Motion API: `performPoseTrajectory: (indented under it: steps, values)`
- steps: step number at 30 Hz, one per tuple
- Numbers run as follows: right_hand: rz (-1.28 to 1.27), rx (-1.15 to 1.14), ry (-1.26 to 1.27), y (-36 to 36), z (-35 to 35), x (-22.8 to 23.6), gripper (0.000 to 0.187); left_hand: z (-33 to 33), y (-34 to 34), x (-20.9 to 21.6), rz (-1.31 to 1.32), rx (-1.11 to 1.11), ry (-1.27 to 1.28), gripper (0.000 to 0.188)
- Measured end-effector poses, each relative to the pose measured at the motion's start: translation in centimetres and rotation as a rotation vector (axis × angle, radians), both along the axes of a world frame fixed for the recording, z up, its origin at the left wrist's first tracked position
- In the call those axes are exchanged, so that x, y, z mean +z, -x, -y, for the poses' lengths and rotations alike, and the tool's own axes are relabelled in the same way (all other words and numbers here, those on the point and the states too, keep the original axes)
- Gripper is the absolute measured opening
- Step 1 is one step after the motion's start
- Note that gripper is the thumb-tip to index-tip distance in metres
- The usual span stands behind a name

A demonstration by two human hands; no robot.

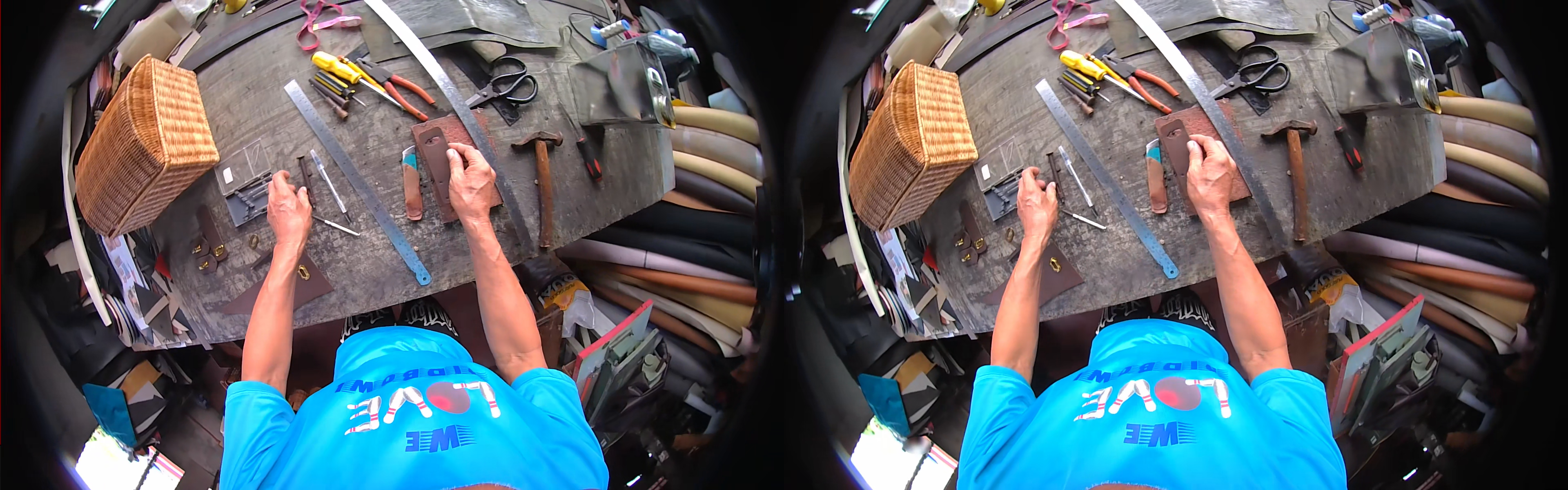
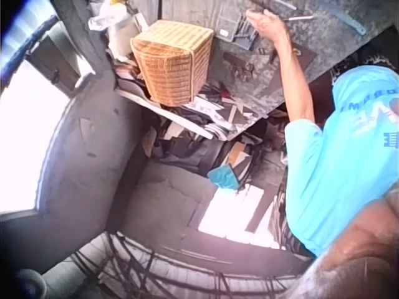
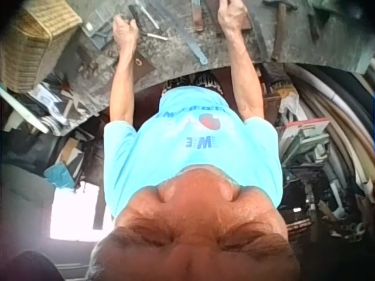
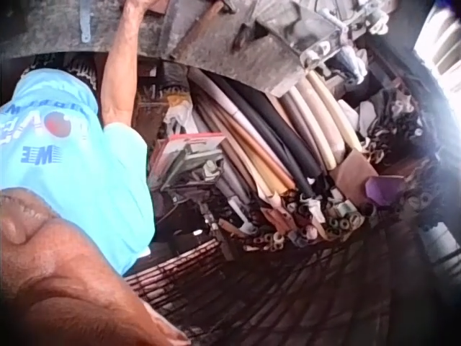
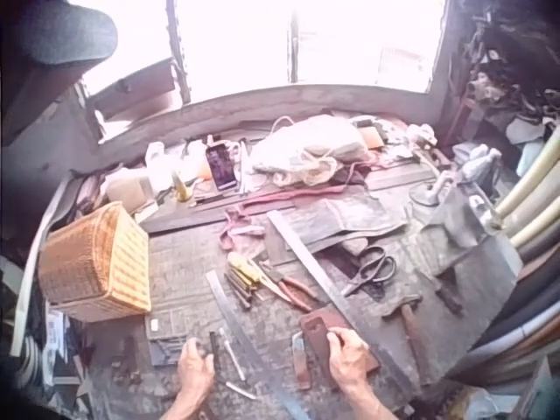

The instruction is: The recorder is attaching leather straps and hardware components to a wicker basket to assemble a bag.

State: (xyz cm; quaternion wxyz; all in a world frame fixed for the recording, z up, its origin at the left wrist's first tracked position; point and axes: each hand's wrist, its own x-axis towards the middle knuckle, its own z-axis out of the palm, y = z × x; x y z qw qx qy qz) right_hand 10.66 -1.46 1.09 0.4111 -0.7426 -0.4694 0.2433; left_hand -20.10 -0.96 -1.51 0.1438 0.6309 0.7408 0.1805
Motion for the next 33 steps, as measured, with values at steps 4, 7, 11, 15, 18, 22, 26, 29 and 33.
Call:
performPoseTrajectory:
  steps: [4, 7, 11, 15, 18, 22, 26, 29, 33]
  values:
    - [0.0, 0.008, -0.024, -0.2, -0.1, -1.1, 0.014, -0.2, -0.3, -0.4, 0.103, 0.049, 0.113, 0.033]
    - [-0.001, 0.011, -0.022, -0.2, -0.4, -1.0, 0.014, -0.4, 0.0, -0.7, 0.08, 0.025, 0.063, 0.029]
    - [0.041, 0.047, -0.001, -0.5, -0.3, -1.0, 0.014, -0.5, -1.2, 0.0, 0.15, 0.063, 0.078, 0.027]
    - [0.033, 0.064, 0.04, -0.4, -0.5, -0.2, 0.015, -0.4, -2.1, 0.5, 0.145, 0.071, 0.076, 0.028]
    - [0.115, 0.071, 0.058, -0.2, -0.7, 0.0, 0.015, -0.5, -1.9, -0.1, 0.093, 0.034, 0.049, 0.03]
    - [0.416, 0.114, 0.052, 0.0, -0.8, 0.3, 0.014, -1.1, -1.4, 0.1, 0.298, 0.175, 0.21, 0.036]
    - [0.591, 0.142, 0.117, -0.3, -0.5, 0.4, 0.013, -1.2, -2.7, 1.7, 1.125, 0.322, 0.296, 0.031]
    - [0.635, 0.155, 0.022, -0.9, -0.5, 0.2, 0.013, -2.0, -6.2, 3.5, 1.286, 0.18, 0.269, 0.02]
    - [0.503, 0.13, -0.051, -3.6, 0.9, 0.9, 0.012, -4.2, -12.3, 4.5, 1.255, -0.14, 0.183, 0.011]
